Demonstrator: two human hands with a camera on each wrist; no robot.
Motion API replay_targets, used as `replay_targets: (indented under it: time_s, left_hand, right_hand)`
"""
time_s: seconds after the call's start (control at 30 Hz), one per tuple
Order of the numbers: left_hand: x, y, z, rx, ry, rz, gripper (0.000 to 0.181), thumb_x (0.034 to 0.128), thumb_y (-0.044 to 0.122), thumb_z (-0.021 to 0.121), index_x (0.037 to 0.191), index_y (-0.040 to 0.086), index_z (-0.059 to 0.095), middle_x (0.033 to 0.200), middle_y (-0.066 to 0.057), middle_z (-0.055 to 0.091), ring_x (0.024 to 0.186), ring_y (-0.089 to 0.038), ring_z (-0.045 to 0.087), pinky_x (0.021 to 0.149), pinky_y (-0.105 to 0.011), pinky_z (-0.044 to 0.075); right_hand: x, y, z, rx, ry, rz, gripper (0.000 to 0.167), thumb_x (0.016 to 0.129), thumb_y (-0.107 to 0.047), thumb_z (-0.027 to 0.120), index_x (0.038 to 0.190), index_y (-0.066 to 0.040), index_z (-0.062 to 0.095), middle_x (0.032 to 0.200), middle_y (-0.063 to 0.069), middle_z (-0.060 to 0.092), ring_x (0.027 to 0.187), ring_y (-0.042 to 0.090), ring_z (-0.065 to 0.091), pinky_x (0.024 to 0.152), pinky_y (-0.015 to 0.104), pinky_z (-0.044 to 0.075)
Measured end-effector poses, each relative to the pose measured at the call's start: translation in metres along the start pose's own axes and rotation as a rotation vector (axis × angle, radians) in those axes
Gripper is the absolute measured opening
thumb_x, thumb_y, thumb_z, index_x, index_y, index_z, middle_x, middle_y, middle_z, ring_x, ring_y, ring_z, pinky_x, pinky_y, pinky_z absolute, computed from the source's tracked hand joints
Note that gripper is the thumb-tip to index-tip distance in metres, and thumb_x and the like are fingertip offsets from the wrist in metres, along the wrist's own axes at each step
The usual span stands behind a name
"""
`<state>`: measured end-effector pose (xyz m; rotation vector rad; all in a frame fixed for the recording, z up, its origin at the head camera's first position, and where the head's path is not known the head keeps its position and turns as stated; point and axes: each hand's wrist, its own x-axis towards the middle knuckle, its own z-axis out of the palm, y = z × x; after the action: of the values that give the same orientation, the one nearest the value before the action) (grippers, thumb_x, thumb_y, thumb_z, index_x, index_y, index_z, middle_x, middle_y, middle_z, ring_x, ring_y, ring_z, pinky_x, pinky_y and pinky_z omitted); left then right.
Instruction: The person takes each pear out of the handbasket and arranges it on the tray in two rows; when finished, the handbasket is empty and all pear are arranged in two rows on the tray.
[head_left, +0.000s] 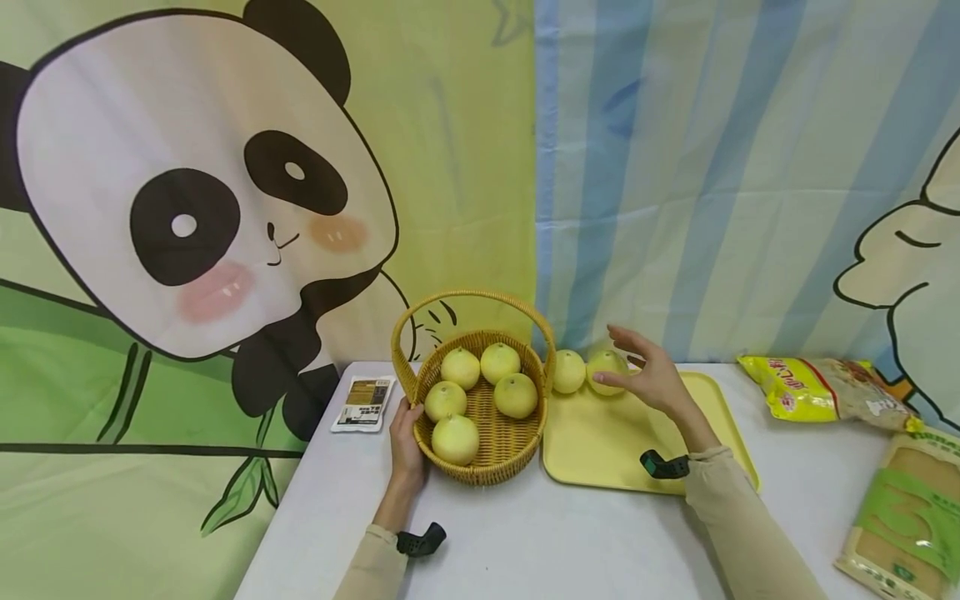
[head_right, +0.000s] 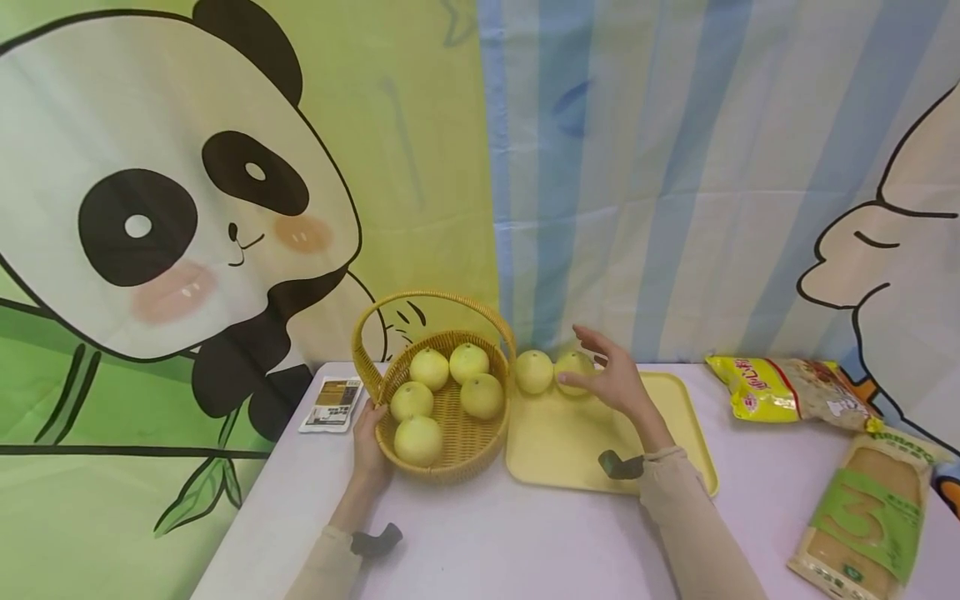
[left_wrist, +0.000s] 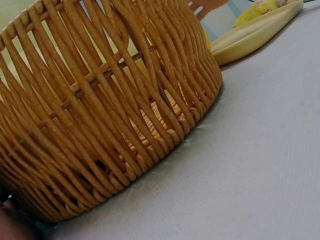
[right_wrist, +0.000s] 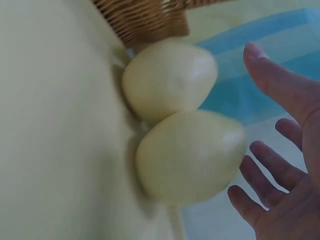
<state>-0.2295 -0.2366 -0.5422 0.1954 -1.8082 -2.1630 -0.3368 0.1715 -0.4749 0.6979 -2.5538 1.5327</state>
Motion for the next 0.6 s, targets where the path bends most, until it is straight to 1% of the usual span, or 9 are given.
replay_targets:
  time_s: [0.07,0.17,0.23,0.3,0.37,0.43,0.5,0.6]
  left_hand:
    - [0.0,0.0,0.0,-0.005,-0.002,0.002,0.05,0.1072,0.02,0.039,0.155,0.009,0.05,0.156,-0.012,0.053,0.146,-0.021,0.047,0.113,-0.018,0.041]
    - [0.0,-0.001,-0.001,-0.006,-0.004,0.005,0.05,0.1073,0.019,0.038,0.154,0.008,0.049,0.156,-0.013,0.053,0.146,-0.021,0.048,0.113,-0.018,0.042]
    - [0.0,-0.001,-0.001,-0.006,-0.004,0.006,0.05,0.1074,0.019,0.038,0.154,0.008,0.049,0.156,-0.013,0.053,0.146,-0.021,0.048,0.113,-0.018,0.042]
    - [0.0,0.0,-0.001,-0.004,-0.002,0.006,0.05,0.1075,0.02,0.038,0.155,0.008,0.049,0.156,-0.013,0.052,0.146,-0.021,0.047,0.113,-0.019,0.041]
    - [0.0,0.0,-0.001,-0.003,-0.003,0.006,0.05,0.1077,0.019,0.038,0.155,0.007,0.048,0.156,-0.014,0.052,0.146,-0.022,0.047,0.114,-0.019,0.041]
    - [0.0,0.0,-0.001,-0.003,-0.003,0.006,0.05,0.1077,0.019,0.038,0.155,0.006,0.048,0.157,-0.014,0.052,0.146,-0.022,0.047,0.114,-0.019,0.041]
    - [0.0,0.0,-0.001,0.001,-0.005,0.006,0.05,0.1081,0.019,0.037,0.155,0.005,0.047,0.157,-0.015,0.052,0.146,-0.022,0.047,0.113,-0.019,0.041]
    - [0.0,-0.001,-0.001,0.0,0.0,0.003,0.05,0.1081,0.02,0.038,0.155,0.004,0.048,0.156,-0.015,0.052,0.145,-0.022,0.048,0.113,-0.018,0.041]
  right_hand:
    - [0.0,-0.011,-0.001,0.031,0.01,-0.008,0.082,0.091,-0.024,0.085,0.161,-0.011,0.045,0.16,0.022,0.05,0.147,0.044,0.046,0.119,0.067,0.036]
    - [-0.001,-0.029,-0.001,0.105,0.025,-0.021,0.066,0.094,-0.022,0.083,0.153,-0.013,0.055,0.152,0.017,0.06,0.141,0.031,0.055,0.119,0.059,0.041]
    - [-0.003,-0.04,0.0,0.172,0.033,-0.039,0.056,0.095,-0.018,0.081,0.147,-0.012,0.061,0.145,0.015,0.066,0.132,0.019,0.062,0.117,0.05,0.047]
    - [-0.004,-0.052,0.002,0.238,0.035,-0.071,0.049,0.096,-0.013,0.079,0.142,-0.008,0.065,0.137,0.016,0.07,0.123,0.011,0.067,0.11,0.041,0.054]
    - [-0.006,-0.062,0.005,0.307,0.026,-0.105,0.045,0.095,-0.007,0.079,0.138,-0.004,0.067,0.13,0.019,0.072,0.116,0.009,0.071,0.103,0.035,0.058]
    - [-0.007,-0.071,0.01,0.354,0.007,-0.133,0.042,0.094,-0.003,0.078,0.135,-0.001,0.068,0.125,0.02,0.074,0.112,0.011,0.073,0.097,0.03,0.06]
    - [-0.008,-0.079,0.014,0.388,-0.022,-0.147,0.04,0.094,-0.001,0.077,0.133,0.001,0.068,0.123,0.019,0.075,0.111,0.014,0.073,0.093,0.029,0.061]
    - [-0.009,-0.089,0.021,0.416,-0.07,-0.164,0.04,0.093,0.001,0.078,0.131,0.005,0.068,0.122,0.016,0.075,0.111,0.017,0.073,0.091,0.032,0.063]
